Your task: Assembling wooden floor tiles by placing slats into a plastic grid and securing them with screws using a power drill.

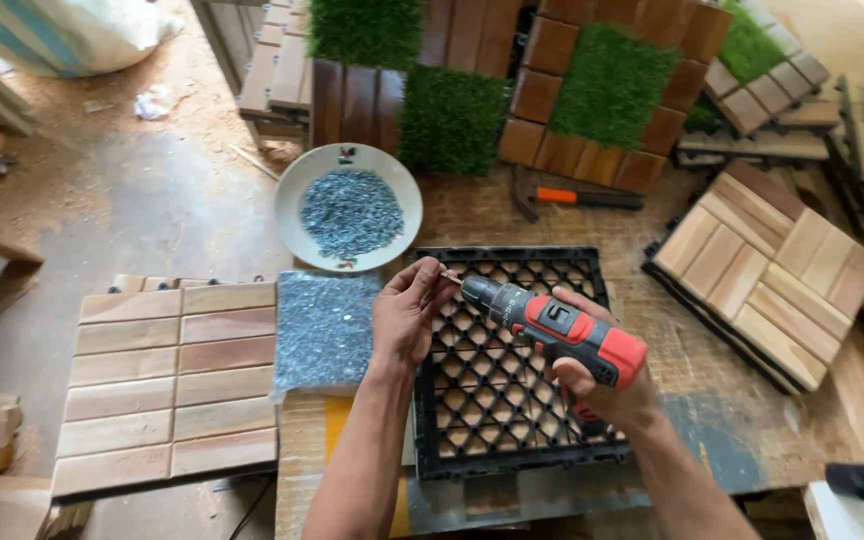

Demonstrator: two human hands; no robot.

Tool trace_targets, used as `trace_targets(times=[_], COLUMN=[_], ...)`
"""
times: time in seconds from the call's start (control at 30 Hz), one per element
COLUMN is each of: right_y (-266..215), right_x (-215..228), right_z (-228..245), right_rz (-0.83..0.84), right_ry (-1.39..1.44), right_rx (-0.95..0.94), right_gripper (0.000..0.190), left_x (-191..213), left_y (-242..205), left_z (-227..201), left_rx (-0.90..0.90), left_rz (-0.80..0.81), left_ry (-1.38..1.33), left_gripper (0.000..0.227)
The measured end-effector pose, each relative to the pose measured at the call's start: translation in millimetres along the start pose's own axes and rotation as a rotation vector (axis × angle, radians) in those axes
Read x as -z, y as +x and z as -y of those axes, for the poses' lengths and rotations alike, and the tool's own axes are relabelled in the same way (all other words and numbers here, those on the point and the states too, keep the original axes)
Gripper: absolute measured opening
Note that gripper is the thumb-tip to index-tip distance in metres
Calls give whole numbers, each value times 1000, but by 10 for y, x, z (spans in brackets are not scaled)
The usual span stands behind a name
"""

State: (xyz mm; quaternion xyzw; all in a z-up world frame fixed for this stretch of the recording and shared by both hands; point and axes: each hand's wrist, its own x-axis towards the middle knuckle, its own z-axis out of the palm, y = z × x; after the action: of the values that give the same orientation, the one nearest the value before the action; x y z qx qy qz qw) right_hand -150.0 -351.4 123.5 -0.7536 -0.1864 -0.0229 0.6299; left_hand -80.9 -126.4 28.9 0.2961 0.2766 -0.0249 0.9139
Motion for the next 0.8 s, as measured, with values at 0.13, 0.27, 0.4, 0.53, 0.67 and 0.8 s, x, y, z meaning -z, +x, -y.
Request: trace_targets(times=[0.13, 0.27, 0.4, 0.53, 0.67, 0.8], right_y=[89, 605, 865, 1031, 1094, 1161], right_x=[315, 548, 775, 745, 660, 600], right_z=[228, 764, 882, 868, 837, 805], right_rz=[-66, -17, -1, -77, -91, -77], right_ry=[-274, -190, -365, -371, -369, -402], right_rx=[-74, -246, -504, -707, -780, -794], right_gripper=[66, 28, 38, 32, 29, 34], left_x=[-120, -183, -275, -387, -382, -362], left_y=[35, 196, 277, 269, 275, 334], left_z=[158, 322, 582, 635, 653, 709], left_rx=[31, -574, -921, -653, -686, -681], left_rz=[78, 175, 334, 339, 327, 296], left_ry=[157, 871, 1721, 2090, 2067, 2054], left_gripper=[46, 43, 82, 107, 107, 112])
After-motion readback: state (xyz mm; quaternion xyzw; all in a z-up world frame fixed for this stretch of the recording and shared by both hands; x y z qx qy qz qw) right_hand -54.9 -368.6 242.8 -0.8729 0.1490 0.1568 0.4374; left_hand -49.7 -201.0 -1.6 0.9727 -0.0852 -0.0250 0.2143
